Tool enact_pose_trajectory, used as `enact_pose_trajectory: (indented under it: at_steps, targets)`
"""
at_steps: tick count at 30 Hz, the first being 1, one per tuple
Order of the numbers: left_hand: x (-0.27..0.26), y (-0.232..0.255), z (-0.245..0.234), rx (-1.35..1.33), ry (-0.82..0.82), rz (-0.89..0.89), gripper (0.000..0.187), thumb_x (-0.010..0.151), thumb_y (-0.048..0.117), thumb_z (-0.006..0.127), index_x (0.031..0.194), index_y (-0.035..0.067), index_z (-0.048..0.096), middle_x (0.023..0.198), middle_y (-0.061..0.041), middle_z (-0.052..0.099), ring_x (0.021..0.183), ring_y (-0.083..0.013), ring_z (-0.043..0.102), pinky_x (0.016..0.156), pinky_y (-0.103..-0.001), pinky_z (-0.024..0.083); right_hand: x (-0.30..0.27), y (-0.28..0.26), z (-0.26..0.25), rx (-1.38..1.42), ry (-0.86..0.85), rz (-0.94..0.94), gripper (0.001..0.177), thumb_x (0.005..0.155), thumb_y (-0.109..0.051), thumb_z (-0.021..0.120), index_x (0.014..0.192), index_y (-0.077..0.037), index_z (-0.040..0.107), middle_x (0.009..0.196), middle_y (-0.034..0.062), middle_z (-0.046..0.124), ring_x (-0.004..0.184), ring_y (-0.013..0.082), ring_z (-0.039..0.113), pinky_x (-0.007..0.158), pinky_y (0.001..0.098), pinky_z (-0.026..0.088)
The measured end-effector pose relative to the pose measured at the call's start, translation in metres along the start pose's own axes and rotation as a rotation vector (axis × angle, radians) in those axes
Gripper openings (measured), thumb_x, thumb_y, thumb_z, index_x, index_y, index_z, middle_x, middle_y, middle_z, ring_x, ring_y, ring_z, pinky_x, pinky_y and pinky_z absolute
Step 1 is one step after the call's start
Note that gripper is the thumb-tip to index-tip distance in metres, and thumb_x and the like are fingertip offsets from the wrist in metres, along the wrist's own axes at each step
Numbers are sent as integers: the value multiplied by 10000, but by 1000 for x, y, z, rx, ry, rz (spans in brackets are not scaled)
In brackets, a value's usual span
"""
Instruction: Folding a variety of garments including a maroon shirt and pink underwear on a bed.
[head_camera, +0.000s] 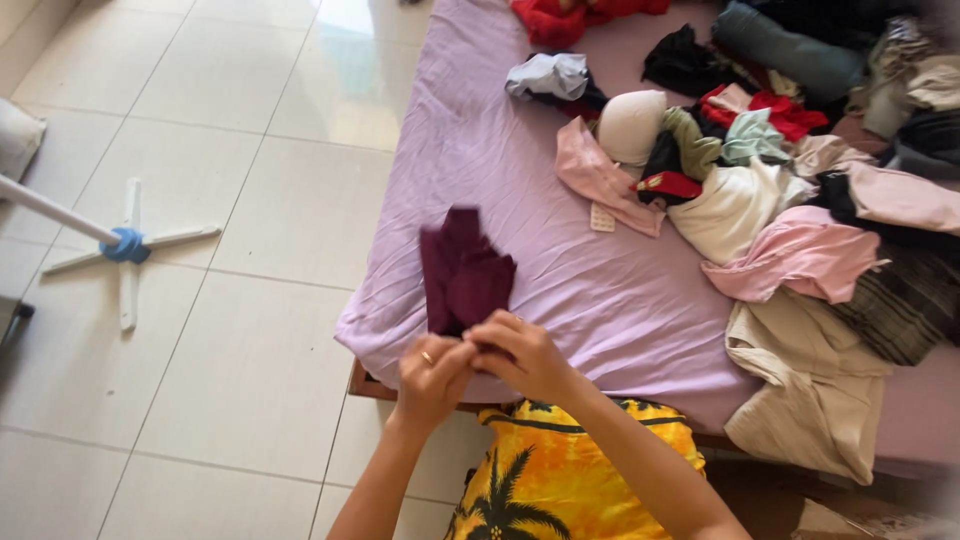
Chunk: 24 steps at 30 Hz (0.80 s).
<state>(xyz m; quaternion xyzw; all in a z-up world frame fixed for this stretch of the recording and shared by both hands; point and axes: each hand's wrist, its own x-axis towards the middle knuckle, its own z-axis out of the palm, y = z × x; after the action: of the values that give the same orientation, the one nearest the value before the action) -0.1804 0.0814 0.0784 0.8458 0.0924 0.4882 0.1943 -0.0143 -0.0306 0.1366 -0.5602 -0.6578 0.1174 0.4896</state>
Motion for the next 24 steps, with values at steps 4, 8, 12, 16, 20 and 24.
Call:
enact_pose_trajectory:
  at_steps: [4, 8, 12, 16, 20, 24]
  targets:
    - [50, 72, -30, -390, -113, -79, 339, 875, 196, 802, 1126, 69, 614, 881, -82, 697, 788, -212, 696, 719, -376, 565, -13, -75, -74, -348, 165, -215, 283, 808, -219, 914, 959, -101, 705, 878, 51, 674, 819, 199, 684, 704, 356, 567]
    - [67, 96, -45, -398, -450, -130, 501, 807, 309, 872, 1153, 56, 613, 901, -142, 686, 819, -319, 687, 717, -430, 552, -29, -124, -131, -597, 429, -388, 368, 857, -349, 814, 924, -85, 566, 929, 120, 609, 915, 330, 662, 837, 433, 562]
    - [93, 113, -61, -192, -434, 59, 507, 764, 346, 869, 1131, 77, 645, 924, -117, 689, 850, -320, 676, 763, -439, 537, -69, -133, -159, -254, 546, -371, 401, 984, -386, 719, 918, -69, 483, 920, 92, 628, 925, 294, 680, 908, 442, 587]
    - [121, 145, -90, -104, -300, 197, 529, 697, 396, 876, 1070, 91, 658, 837, -79, 652, 810, -291, 661, 796, -458, 516, -100, -166, -182, 159, 528, -309, 413, 1007, -392, 740, 923, -76, 489, 867, 60, 614, 857, 237, 671, 906, 439, 581]
    - [114, 155, -89, -203, -369, 296, 537, 738, 401, 845, 1189, 151, 694, 847, -53, 629, 786, -257, 642, 735, -409, 519, -144, -181, -201, 175, 505, -224, 406, 952, -391, 758, 919, -66, 518, 850, 91, 645, 755, 179, 647, 721, 354, 565]
    - [90, 154, -85, -271, -604, 182, 626, 734, 406, 832, 1323, 233, 711, 784, -58, 609, 697, -239, 616, 654, -400, 520, -222, -145, -233, -141, 395, -68, 360, 842, -349, 830, 910, -61, 624, 788, 61, 689, 664, 134, 585, 567, 272, 472]
